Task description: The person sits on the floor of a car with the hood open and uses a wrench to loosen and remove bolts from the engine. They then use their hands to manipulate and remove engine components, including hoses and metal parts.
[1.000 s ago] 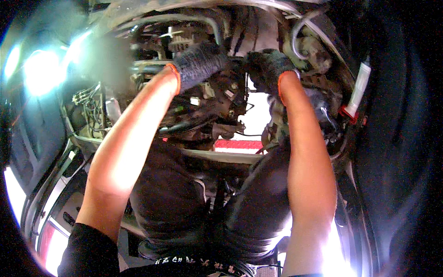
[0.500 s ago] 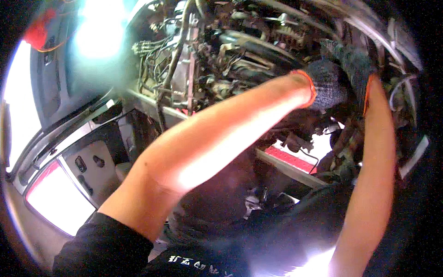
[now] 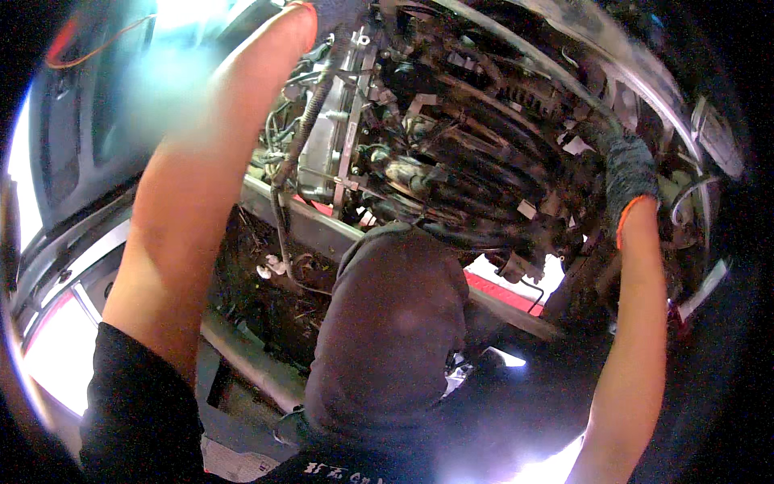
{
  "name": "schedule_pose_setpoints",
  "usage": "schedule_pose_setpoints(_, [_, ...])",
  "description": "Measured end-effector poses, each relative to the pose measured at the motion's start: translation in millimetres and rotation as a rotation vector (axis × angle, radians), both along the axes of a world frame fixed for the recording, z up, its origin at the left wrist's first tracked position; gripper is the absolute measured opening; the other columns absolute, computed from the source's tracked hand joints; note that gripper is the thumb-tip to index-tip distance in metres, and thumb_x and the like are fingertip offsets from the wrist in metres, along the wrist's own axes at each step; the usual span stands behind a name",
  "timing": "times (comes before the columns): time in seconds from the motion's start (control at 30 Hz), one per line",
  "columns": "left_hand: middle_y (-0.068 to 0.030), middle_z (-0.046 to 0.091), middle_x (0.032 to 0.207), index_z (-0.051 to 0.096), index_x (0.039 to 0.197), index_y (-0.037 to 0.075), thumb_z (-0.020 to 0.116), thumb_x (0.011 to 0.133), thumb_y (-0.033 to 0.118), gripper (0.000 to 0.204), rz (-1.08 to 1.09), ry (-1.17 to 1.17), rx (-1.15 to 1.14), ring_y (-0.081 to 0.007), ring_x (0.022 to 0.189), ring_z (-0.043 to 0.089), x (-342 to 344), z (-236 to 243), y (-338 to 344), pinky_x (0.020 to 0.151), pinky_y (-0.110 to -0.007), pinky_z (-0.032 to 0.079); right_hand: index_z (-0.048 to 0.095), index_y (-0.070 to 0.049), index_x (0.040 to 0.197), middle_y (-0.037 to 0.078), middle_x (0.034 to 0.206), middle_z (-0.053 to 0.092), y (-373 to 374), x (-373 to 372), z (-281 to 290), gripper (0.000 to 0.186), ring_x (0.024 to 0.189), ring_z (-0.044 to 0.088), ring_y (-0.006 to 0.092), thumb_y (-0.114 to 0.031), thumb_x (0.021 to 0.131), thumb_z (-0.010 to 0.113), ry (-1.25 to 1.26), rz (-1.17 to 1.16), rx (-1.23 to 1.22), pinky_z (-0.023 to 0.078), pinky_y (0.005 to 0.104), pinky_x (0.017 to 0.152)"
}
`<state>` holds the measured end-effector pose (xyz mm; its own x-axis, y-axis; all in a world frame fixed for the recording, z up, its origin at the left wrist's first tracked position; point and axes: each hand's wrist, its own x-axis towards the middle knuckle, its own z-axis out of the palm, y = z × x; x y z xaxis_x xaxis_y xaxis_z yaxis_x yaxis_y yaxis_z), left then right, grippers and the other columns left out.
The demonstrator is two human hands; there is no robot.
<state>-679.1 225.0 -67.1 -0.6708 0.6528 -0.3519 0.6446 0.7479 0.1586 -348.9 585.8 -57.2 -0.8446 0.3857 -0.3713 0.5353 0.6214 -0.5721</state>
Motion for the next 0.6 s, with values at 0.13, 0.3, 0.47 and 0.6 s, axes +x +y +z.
schedule_pose_setpoints(0.13, [-0.0116,0.066,0.125,0.063,0.128,0.009,0.046,0.101,0.026,0.036,0.07,-0.001,0.082,-0.0228,0.112,0.061,1.8,20.7,-7.2,0.093,-0.033,0.047,0.061,-0.004,0.121,0.019,0.103,0.067,-37.9,24.1,25.1,0.03,0.094,0.065,0.0311,-0.016,0.095,0.055,-0.195,-0.035,0.039,0.051,0.0403,0.085])
schedule_pose_setpoints(0.3, [-0.0121,0.069,0.121,0.064,0.125,0.008,0.05,0.099,0.026,0.035,0.103,-0.025,0.189,-0.0219,0.107,0.063,5.2,34.2,24.1,0.09,-0.032,0.047,0.059,-0.005,0.127,0.019,0.126,0.059,-22.8,47.6,-7.4,0.033,0.111,0.059,0.0314,-0.007,0.096,0.047,0.085,0.0,-0.281,0.048,0.0421,0.095])
schedule_pose_setpoints(0.47, [-0.006,0.07,0.11,0.067,0.117,0.01,0.046,0.101,0.021,0.029,-0.066,-0.143,0.093,-0.017,0.101,0.063,-26.3,19.9,-28.5,0.084,-0.031,0.049,0.063,-0.003,0.119,0.009,0.114,0.065,-54.5,9.2,54.0,0.027,0.101,0.06,0.0201,-0.015,0.096,0.057,0.09,0.004,-0.231,0.046,0.0333,0.092])
schedule_pose_setpoints(0.6, [-0.0027,0.069,0.096,0.07,0.106,0.008,0.054,0.094,0.021,0.025,-0.035,-0.135,0.232,-0.0134,0.09,0.063,-16.6,36.6,-28.5,0.075,-0.031,0.051,0.067,-0.003,0.11,0.005,0.099,0.07,-53.2,13.7,56.5,0.021,0.086,0.064,0.0136,-0.017,0.095,0.062,0.058,-0.423,-0.708,0.051,0.0286,0.075])
